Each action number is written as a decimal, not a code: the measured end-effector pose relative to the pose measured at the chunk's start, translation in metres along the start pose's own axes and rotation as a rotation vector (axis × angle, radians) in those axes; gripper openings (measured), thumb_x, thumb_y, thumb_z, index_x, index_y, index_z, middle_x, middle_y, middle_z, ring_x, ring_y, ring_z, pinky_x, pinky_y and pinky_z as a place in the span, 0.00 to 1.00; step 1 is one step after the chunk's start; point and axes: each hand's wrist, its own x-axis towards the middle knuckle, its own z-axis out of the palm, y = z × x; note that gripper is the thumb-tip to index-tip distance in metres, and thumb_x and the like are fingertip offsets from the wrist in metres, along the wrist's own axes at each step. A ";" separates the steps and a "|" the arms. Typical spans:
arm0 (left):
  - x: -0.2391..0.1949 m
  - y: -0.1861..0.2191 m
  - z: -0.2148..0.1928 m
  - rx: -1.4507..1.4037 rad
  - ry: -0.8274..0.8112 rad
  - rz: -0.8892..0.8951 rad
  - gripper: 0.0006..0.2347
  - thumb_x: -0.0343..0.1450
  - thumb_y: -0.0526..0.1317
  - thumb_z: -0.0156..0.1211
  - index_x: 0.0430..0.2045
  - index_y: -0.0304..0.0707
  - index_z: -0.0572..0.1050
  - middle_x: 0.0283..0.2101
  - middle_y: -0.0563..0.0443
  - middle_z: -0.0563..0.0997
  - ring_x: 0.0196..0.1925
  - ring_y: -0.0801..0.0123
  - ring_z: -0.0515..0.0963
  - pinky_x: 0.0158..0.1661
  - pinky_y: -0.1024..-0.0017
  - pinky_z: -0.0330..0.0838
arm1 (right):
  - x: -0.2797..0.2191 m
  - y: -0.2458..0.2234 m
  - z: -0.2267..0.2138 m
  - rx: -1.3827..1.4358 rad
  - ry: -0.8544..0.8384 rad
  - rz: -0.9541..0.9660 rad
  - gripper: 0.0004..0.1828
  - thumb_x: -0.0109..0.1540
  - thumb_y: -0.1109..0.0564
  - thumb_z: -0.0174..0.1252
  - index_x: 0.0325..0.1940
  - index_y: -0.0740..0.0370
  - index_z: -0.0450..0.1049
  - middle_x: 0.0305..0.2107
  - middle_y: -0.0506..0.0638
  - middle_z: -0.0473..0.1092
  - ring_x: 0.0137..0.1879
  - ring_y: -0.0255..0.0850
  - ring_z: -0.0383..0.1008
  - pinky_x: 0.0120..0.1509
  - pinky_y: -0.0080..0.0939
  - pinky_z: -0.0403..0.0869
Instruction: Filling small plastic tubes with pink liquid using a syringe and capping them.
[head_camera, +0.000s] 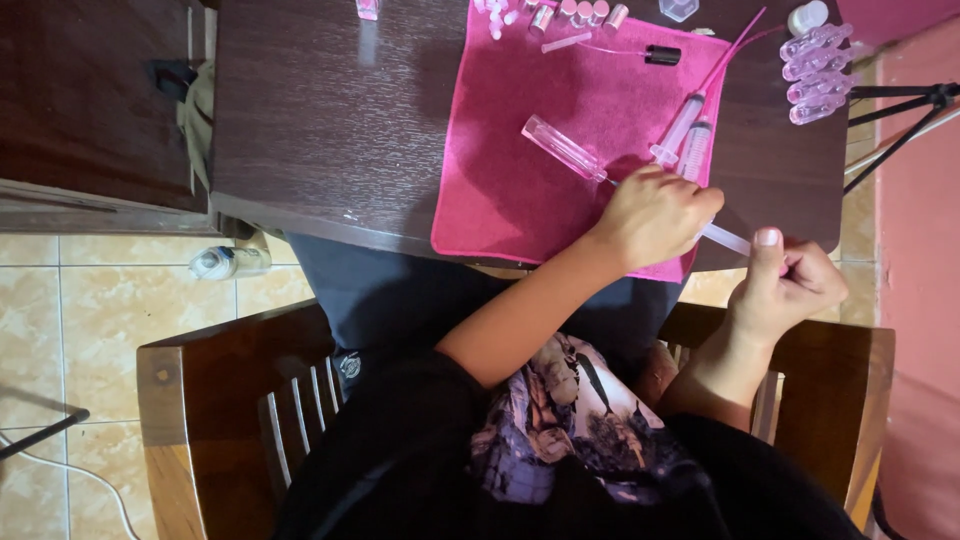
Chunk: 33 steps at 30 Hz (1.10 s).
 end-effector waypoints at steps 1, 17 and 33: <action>-0.001 0.000 0.000 -0.001 0.000 -0.001 0.06 0.64 0.32 0.58 0.17 0.47 0.73 0.15 0.54 0.77 0.20 0.58 0.80 0.31 0.59 0.74 | 0.000 -0.001 0.000 -0.001 -0.001 0.000 0.36 0.72 0.52 0.66 0.19 0.60 0.51 0.16 0.46 0.49 0.26 0.34 0.47 0.34 0.41 0.48; -0.003 0.003 -0.004 -0.074 0.022 -0.014 0.06 0.61 0.31 0.61 0.17 0.46 0.72 0.15 0.55 0.76 0.20 0.58 0.79 0.28 0.59 0.72 | -0.001 -0.006 -0.004 0.039 0.050 -0.051 0.37 0.69 0.48 0.68 0.21 0.61 0.49 0.17 0.46 0.49 0.28 0.36 0.46 0.36 0.41 0.50; -0.003 0.005 -0.010 -0.101 0.003 -0.012 0.06 0.61 0.31 0.60 0.18 0.46 0.72 0.15 0.55 0.76 0.20 0.58 0.79 0.28 0.60 0.72 | 0.002 -0.014 -0.004 -0.031 0.081 -0.129 0.38 0.69 0.45 0.67 0.20 0.62 0.48 0.15 0.48 0.49 0.26 0.38 0.47 0.35 0.43 0.50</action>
